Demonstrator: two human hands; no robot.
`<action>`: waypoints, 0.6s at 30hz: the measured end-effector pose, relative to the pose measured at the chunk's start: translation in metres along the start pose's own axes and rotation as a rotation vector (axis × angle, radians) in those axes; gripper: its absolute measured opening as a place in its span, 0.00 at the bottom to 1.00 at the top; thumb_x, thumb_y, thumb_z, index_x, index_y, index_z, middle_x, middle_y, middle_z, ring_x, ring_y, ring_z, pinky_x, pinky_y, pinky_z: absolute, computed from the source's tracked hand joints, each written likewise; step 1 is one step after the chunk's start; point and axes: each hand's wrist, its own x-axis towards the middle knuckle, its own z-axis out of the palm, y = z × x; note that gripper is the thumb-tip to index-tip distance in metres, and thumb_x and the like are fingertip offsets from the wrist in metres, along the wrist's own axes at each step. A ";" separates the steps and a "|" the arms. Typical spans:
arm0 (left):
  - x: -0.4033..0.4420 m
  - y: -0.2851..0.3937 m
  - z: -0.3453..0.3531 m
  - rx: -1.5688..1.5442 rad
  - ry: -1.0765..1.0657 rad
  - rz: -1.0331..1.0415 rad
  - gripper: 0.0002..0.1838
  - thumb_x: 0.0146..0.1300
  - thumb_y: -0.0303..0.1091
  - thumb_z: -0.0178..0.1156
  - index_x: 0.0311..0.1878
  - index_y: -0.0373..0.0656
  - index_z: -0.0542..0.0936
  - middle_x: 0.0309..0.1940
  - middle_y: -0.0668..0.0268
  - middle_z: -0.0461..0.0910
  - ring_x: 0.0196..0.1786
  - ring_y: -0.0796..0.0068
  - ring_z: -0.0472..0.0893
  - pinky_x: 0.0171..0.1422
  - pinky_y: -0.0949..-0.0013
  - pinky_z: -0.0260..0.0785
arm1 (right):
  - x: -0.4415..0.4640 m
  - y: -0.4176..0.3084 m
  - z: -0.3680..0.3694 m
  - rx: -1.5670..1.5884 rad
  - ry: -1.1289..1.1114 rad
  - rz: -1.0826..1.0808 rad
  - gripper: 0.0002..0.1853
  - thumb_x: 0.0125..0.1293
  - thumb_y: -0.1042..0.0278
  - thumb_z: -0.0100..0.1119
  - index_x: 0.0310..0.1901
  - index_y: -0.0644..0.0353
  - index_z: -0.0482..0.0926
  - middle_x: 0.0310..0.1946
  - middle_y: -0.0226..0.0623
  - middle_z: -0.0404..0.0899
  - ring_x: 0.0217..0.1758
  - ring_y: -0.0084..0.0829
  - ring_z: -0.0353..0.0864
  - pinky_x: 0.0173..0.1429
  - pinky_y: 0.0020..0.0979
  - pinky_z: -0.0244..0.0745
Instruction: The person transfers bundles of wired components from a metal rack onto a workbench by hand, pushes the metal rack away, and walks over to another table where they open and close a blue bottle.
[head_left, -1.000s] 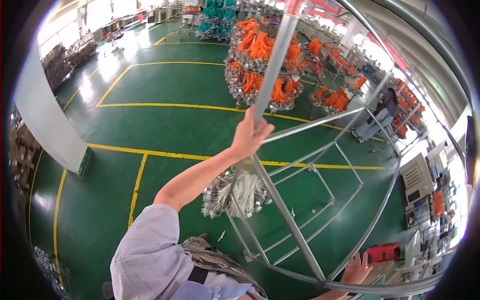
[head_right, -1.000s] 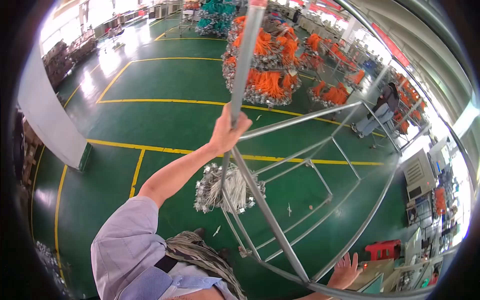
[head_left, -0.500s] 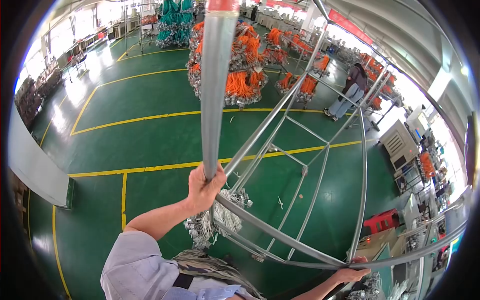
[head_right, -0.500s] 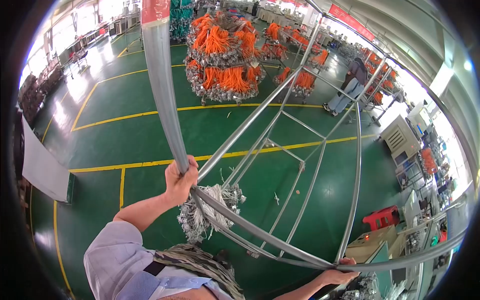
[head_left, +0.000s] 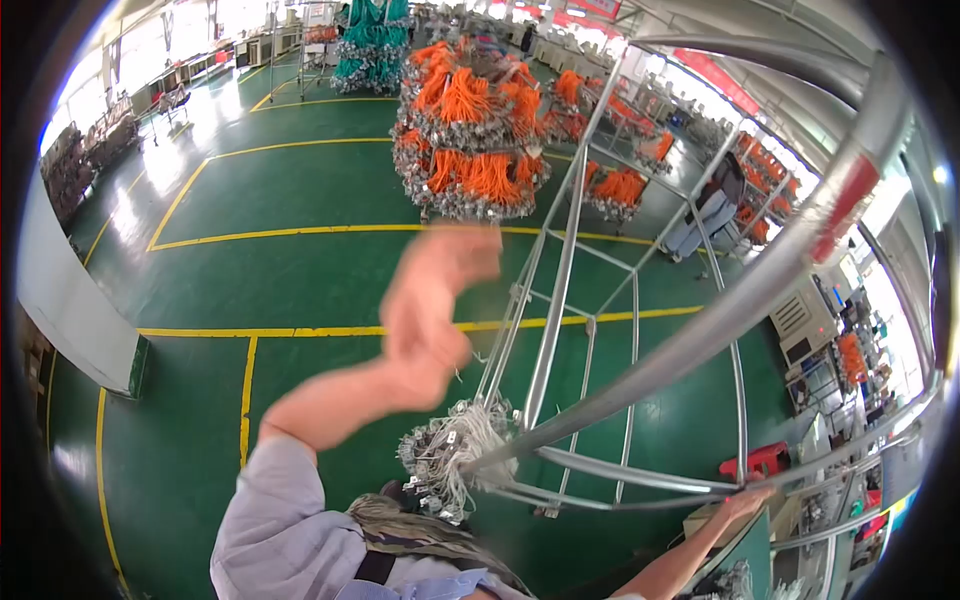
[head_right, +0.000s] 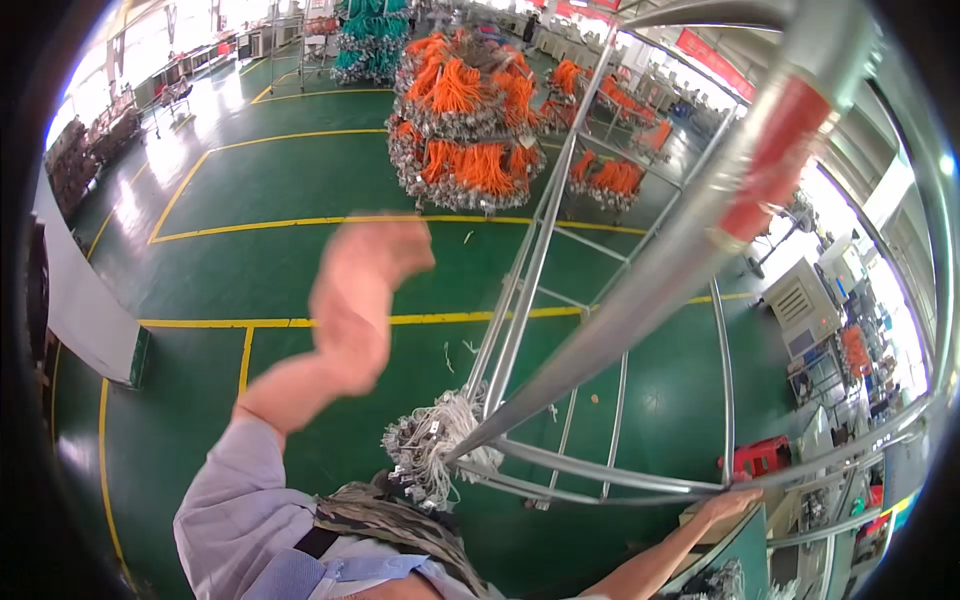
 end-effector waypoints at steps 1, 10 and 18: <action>0.030 0.015 -0.010 -0.206 0.018 0.106 0.42 0.65 0.59 0.56 0.71 0.39 0.57 0.67 0.53 0.64 0.68 0.54 0.67 0.69 0.49 0.61 | 0.009 0.015 -0.011 -0.027 -0.020 -0.079 0.29 0.75 0.45 0.41 0.50 0.68 0.77 0.38 0.43 0.79 0.40 0.37 0.76 0.48 0.37 0.71; 0.079 0.085 -0.057 0.619 0.030 -0.022 0.42 0.64 0.68 0.48 0.75 0.52 0.58 0.71 0.53 0.62 0.72 0.57 0.62 0.74 0.44 0.51 | -0.288 -0.235 0.080 0.118 -0.852 0.139 0.41 0.68 0.39 0.51 0.71 0.65 0.57 0.64 0.46 0.68 0.69 0.41 0.67 0.71 0.43 0.59; 0.040 0.042 -0.055 0.647 -0.050 -0.135 0.42 0.64 0.65 0.50 0.74 0.50 0.59 0.69 0.53 0.65 0.70 0.57 0.64 0.72 0.48 0.54 | -0.325 -0.229 0.111 0.028 -0.898 -0.343 0.15 0.63 0.83 0.56 0.50 0.67 0.68 0.39 0.46 0.83 0.37 0.28 0.80 0.44 0.27 0.73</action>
